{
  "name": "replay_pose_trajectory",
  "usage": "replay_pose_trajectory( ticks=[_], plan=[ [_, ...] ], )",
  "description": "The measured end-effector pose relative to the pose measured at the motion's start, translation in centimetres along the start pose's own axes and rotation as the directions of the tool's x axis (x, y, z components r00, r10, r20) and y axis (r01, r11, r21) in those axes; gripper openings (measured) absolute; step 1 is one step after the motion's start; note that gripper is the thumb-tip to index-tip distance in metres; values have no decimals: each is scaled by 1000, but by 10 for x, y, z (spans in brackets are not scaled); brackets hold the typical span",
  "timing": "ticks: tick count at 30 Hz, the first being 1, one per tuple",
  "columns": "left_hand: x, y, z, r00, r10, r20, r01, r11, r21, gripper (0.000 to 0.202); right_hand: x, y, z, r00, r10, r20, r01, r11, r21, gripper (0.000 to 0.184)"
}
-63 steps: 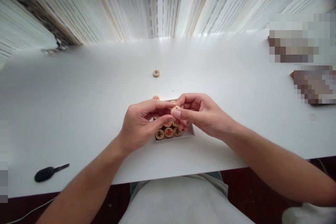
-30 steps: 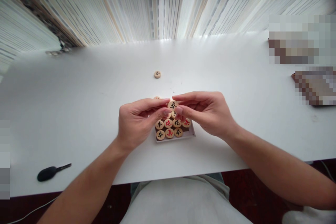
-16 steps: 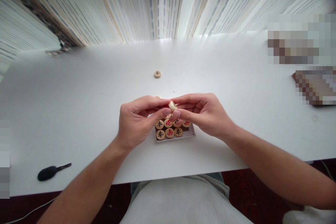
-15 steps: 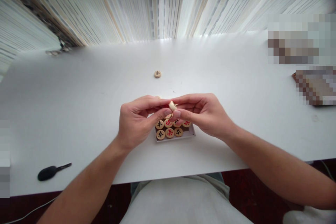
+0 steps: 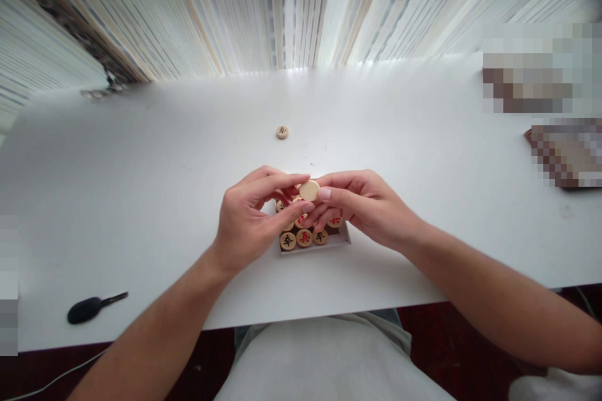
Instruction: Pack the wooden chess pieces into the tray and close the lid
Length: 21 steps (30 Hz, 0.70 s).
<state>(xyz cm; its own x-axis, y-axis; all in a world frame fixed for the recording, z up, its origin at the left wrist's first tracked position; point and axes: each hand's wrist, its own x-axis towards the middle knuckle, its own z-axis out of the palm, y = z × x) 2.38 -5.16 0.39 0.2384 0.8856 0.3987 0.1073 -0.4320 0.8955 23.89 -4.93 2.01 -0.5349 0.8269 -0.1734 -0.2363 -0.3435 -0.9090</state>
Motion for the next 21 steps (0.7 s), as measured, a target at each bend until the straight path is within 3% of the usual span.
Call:
replay_pose_trajectory(
  ticks=[5, 11, 21],
  plan=[
    [1, 2, 1, 1000, -14, -21, 13, 1000, -15, 31, 1, -2, 1, 999, 43, 10, -43, 999, 24, 29],
    [-1, -1, 0, 998, 61, 17, -62, 997, 55, 30, -2, -2, 4, 1000, 21, 11, -20, 995, -94, 33],
    [3, 3, 1, 947, 304, 101, -319, 922, 222, 18, -2, 1, 8, 1000, -2, -25, -2, 988, -156, 42]
  ],
)
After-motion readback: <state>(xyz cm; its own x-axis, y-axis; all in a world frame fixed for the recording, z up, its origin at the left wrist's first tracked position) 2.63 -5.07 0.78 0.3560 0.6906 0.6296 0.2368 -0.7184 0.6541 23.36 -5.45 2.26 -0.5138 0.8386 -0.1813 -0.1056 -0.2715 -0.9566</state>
